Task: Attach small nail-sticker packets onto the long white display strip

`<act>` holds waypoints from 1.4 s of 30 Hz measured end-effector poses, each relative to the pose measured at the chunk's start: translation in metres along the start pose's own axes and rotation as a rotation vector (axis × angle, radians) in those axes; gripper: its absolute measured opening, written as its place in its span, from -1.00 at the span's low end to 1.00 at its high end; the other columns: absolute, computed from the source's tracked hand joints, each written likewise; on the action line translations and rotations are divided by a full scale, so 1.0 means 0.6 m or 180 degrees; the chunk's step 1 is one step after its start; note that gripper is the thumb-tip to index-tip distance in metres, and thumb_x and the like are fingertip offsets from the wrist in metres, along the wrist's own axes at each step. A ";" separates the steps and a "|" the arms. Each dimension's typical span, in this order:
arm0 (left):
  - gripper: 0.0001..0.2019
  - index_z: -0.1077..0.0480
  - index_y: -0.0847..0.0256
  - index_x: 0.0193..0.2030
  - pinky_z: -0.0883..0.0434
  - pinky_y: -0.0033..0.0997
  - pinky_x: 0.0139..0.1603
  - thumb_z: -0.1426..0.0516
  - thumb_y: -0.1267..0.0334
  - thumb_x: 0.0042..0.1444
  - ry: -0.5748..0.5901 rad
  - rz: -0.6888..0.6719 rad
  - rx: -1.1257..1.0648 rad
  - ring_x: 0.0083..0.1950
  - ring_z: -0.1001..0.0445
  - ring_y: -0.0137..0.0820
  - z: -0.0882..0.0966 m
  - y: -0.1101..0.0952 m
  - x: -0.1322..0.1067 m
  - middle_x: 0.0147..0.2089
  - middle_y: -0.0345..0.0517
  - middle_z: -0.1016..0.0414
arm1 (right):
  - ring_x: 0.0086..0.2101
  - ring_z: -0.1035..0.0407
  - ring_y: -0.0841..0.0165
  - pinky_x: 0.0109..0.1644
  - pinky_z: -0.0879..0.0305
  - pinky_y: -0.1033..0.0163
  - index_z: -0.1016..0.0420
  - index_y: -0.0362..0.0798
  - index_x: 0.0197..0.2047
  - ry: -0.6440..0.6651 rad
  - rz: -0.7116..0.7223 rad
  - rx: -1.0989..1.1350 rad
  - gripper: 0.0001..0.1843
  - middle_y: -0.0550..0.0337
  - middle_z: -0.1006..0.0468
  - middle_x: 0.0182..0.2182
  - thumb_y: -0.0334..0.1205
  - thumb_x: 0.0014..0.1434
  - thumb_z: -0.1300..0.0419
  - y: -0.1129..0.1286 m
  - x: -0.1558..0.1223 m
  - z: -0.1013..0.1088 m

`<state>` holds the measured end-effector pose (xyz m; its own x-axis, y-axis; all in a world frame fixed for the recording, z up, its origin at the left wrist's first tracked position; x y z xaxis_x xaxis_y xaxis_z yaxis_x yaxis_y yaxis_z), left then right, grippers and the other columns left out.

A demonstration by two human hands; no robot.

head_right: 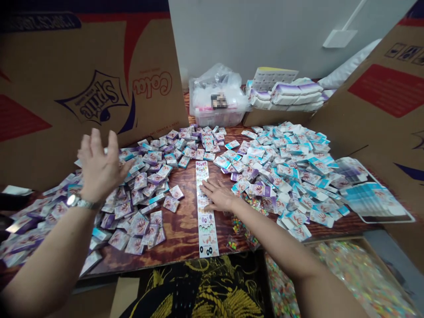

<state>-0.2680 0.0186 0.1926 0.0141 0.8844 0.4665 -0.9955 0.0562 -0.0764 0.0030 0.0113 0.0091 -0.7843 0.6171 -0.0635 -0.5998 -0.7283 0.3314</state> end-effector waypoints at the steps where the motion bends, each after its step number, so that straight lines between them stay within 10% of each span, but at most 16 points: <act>1: -0.32 0.06 0.32 0.31 0.10 0.28 0.21 -0.07 0.06 0.14 0.0112 -0.0118 -0.0304 0.35 0.20 0.16 -0.005 -0.025 -0.016 0.37 0.25 0.17 | 0.23 0.06 -0.06 0.22 0.06 -0.21 -0.05 -0.12 0.30 0.0099 -0.0003 -0.0079 -0.12 -0.17 -0.04 0.27 0.12 0.03 -0.23 -0.002 0.001 -0.011; 7: -0.53 -0.26 0.16 0.17 -0.22 -0.07 0.18 -0.09 0.07 0.13 0.2032 0.0190 -0.3370 0.15 -0.30 -0.15 -0.094 -0.217 -0.208 0.14 0.04 -0.36 | 0.19 -0.08 0.07 0.19 -0.02 -0.13 -0.24 0.01 0.21 -0.0015 -0.0109 -0.0391 -0.47 -0.01 -0.26 0.19 0.00 0.22 -0.09 0.010 -0.005 -0.023; 13: -0.43 -0.35 0.30 -0.01 -0.42 -0.29 -0.25 0.03 -0.19 0.12 0.3991 0.2975 -0.6098 -0.21 -0.50 -0.27 -0.166 -0.311 -0.352 -0.09 0.13 -0.48 | 0.02 -0.29 0.16 0.05 -0.21 -0.05 -0.42 0.08 0.05 -0.0747 -0.0058 -0.0382 -0.69 0.13 -0.45 0.04 -0.18 0.29 -0.02 0.059 -0.042 0.054; 16: -0.43 -0.34 0.30 -0.01 -0.42 -0.21 -0.16 0.06 -0.19 0.14 0.3594 0.3698 -0.6901 -0.18 -0.51 -0.25 -0.173 -0.306 -0.322 -0.06 0.13 -0.47 | -0.07 -0.34 0.29 -0.03 -0.28 0.12 -0.36 0.03 0.11 -0.0744 0.0500 0.0087 -0.65 0.13 -0.49 -0.01 -0.30 0.28 -0.01 0.127 -0.084 0.105; 21: -0.67 -0.37 0.28 -0.10 -0.40 -0.16 -0.06 -0.15 0.08 0.09 0.2689 0.3708 -0.6629 -0.25 -0.53 -0.26 -0.187 -0.273 -0.269 -0.23 0.00 -0.54 | -0.32 -0.42 0.43 -0.25 -0.34 0.32 -0.39 0.01 0.05 -0.0280 0.1021 0.1193 -0.70 0.21 -0.59 -0.29 -0.31 0.29 -0.01 0.211 -0.132 0.146; 30: -0.62 -0.36 0.21 0.01 -0.28 -0.21 0.10 -0.18 0.12 0.06 0.2909 0.1149 -0.5443 0.00 -0.39 -0.25 -0.130 -0.281 -0.257 -0.02 -0.03 -0.45 | -0.27 -0.48 0.37 -0.21 -0.39 0.27 -0.46 0.00 -0.04 -0.1604 -0.0603 0.1308 -0.75 0.18 -0.59 -0.21 -0.25 0.29 -0.01 0.102 -0.076 0.168; 37: -0.69 -0.42 0.23 -0.16 -0.40 -0.45 -0.21 -0.25 0.44 -0.12 0.2778 0.2820 -0.6614 -0.23 -0.43 -0.42 -0.147 -0.275 -0.269 -0.23 -0.14 -0.46 | -0.12 -0.38 0.28 -0.08 -0.37 0.16 -0.43 -0.13 -0.01 -0.1946 0.0853 -0.0282 -0.72 0.06 -0.56 -0.14 -0.38 0.26 -0.02 0.200 -0.107 0.159; 42: -0.71 -0.47 0.26 -0.29 -0.36 -0.49 -0.24 -0.24 0.50 -0.25 0.3003 0.2917 -0.7306 -0.29 -0.40 -0.45 -0.141 -0.279 -0.261 -0.31 -0.17 -0.47 | -0.04 -0.31 0.20 0.01 -0.30 0.05 -0.43 -0.16 0.00 -0.1759 0.0992 -0.0820 -0.72 0.04 -0.51 -0.07 -0.40 0.22 -0.08 0.211 -0.118 0.115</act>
<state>-0.0954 -0.0901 0.0575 0.4913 0.7904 -0.3659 0.6439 -0.6125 -0.4586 -0.0066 -0.1043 0.1204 -0.7715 0.3788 0.5111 -0.4315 -0.9020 0.0173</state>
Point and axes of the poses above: each hand's wrist, its own x-axis towards the middle knuckle, its own z-axis out of the back of the hand, y = z × x, the point moved 7 cm from there along x, towards the middle knuckle
